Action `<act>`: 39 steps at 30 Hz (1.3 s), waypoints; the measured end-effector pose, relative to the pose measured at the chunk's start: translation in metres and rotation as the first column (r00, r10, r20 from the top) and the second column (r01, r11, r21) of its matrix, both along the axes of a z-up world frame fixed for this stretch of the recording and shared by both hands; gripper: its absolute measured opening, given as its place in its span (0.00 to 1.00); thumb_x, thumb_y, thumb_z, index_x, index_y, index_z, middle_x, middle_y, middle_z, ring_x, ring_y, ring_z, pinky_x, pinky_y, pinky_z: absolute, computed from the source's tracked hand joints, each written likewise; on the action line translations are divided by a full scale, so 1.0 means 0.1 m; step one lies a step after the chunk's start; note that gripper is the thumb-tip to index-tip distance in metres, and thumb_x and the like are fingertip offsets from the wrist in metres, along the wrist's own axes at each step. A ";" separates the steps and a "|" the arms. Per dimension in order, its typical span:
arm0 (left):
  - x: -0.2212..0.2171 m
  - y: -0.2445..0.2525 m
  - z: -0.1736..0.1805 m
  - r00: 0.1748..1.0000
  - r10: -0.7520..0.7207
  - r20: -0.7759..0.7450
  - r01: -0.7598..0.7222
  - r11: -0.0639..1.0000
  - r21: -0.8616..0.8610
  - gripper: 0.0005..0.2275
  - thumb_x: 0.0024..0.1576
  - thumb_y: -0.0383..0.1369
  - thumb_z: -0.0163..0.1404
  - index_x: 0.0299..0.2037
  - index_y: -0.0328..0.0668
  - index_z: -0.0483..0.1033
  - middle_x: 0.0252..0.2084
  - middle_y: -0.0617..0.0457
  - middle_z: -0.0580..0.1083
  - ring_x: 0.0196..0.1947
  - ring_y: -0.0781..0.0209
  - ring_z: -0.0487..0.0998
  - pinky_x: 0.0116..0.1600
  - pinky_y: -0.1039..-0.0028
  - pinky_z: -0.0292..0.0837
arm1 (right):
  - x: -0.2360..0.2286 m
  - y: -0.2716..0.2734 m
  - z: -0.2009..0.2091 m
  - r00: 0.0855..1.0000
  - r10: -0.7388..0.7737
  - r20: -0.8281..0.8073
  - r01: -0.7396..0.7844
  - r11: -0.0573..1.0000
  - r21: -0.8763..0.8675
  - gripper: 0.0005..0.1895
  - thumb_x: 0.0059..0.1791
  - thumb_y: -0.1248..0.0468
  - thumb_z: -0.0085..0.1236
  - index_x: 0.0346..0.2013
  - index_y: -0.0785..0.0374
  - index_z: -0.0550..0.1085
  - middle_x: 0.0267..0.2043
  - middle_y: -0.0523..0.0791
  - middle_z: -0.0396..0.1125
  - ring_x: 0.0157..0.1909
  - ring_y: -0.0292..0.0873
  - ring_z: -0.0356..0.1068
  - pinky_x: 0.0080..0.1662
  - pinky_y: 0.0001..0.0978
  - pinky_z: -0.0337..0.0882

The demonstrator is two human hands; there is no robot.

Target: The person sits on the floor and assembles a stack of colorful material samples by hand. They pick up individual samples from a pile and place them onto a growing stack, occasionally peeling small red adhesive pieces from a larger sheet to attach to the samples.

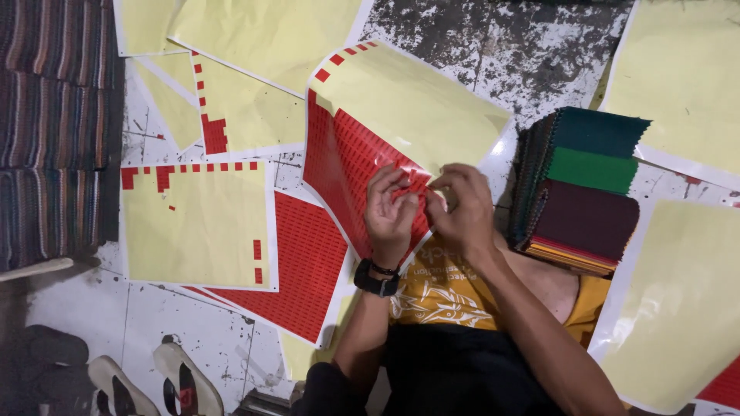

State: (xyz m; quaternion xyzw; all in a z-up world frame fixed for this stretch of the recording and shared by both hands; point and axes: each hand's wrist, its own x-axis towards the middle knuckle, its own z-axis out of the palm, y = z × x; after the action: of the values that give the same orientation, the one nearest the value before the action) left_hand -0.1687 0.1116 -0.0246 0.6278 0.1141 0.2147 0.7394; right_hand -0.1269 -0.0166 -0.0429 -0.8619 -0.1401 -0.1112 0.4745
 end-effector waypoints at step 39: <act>-0.02 -0.07 -0.07 0.999 0.042 0.000 -0.038 0.912 -0.409 0.24 0.68 0.47 0.34 0.67 0.37 0.59 0.47 0.42 0.70 0.43 0.56 0.75 0.48 0.67 0.78 | -0.36 0.04 0.47 0.896 0.417 -0.155 -0.299 0.823 0.483 0.11 0.41 0.63 0.75 0.35 0.56 0.80 0.55 0.49 0.64 0.50 0.50 0.68 0.53 0.39 0.70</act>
State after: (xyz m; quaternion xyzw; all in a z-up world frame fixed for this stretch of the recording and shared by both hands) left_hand -0.1709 0.1047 -0.0320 0.4560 0.1660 0.2041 0.8502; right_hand -0.1633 -0.0130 0.0045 -0.6942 -0.2093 0.0627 0.6858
